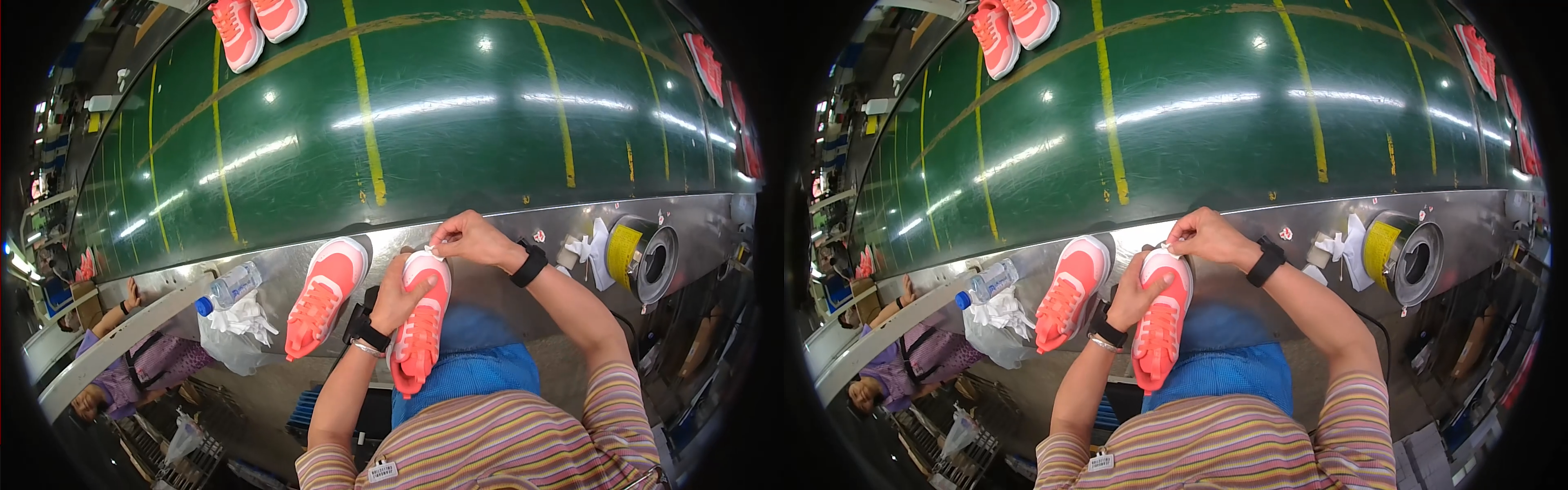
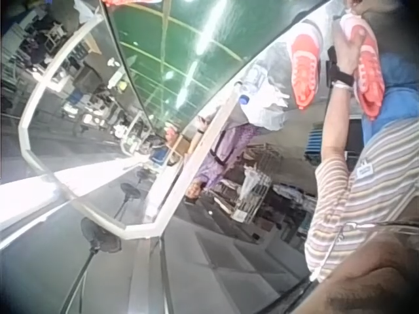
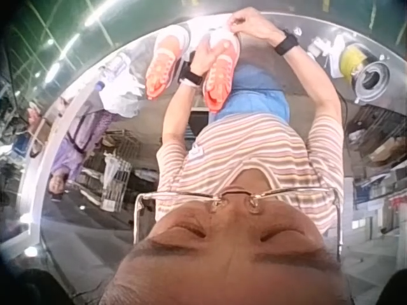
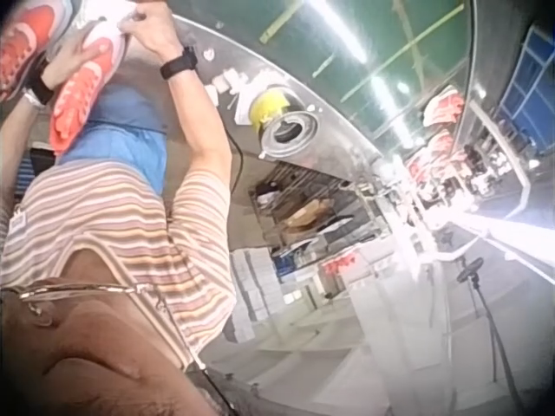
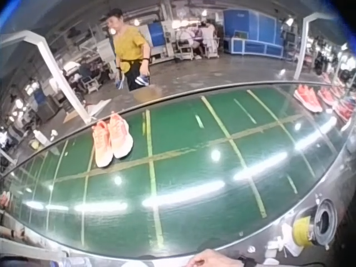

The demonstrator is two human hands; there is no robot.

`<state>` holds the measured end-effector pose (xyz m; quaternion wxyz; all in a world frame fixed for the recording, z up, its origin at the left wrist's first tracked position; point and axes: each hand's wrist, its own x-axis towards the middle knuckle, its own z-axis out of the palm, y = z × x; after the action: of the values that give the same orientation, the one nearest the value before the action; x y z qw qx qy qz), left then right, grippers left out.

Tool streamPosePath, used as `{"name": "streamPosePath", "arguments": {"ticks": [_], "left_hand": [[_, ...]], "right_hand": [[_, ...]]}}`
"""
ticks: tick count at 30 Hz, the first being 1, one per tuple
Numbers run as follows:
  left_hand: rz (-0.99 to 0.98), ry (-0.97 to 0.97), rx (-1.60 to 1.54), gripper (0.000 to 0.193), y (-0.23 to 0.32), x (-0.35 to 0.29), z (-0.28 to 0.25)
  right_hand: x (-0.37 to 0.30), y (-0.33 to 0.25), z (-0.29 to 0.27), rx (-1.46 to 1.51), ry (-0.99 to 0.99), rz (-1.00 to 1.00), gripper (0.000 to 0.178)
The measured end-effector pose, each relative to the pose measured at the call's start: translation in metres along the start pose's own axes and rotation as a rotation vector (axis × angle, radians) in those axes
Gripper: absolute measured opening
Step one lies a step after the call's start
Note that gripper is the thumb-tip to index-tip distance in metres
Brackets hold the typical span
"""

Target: Clean and inspect shoes on an assembly line at a manufacturing facility.

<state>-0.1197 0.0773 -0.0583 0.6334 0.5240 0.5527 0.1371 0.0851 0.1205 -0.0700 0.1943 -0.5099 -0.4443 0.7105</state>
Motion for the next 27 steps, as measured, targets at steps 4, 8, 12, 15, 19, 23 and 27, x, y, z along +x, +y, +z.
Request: {"name": "streamPosePath", "arguments": {"ticks": [4,8,12,15,19,23,27], "left_hand": [[0.024,0.048,0.045,0.049,-0.004,-0.001,0.002],[0.042,0.075,0.041,0.05,-0.007,-0.002,0.004],[0.051,0.058,0.008,0.05,-0.005,-0.002,0.003],[0.059,0.065,-0.004,0.048,-0.003,-0.002,0.004],[0.084,0.052,0.062,0.05,0.002,-0.002,0.002],[0.098,0.08,0.078,0.048,-0.005,-0.003,0.003],[0.088,0.093,0.07,0.045,-0.005,-0.003,0.004]], "right_hand": [[0.003,-0.002,0.002,0.073,-0.02,0.02,0.013],[0.003,-0.002,0.001,0.056,-0.043,0.028,0.013],[0.002,0.001,-0.001,0.001,-0.055,0.017,0.013],[0.003,0.001,-0.001,0.06,-0.048,0.035,0.012],[0.006,-0.011,-0.003,0.008,-0.087,0.095,0.011],[0.004,-0.003,-0.005,-0.024,-0.104,0.08,0.013],[0.006,-0.005,-0.003,0.071,-0.069,0.087,0.013]]}}
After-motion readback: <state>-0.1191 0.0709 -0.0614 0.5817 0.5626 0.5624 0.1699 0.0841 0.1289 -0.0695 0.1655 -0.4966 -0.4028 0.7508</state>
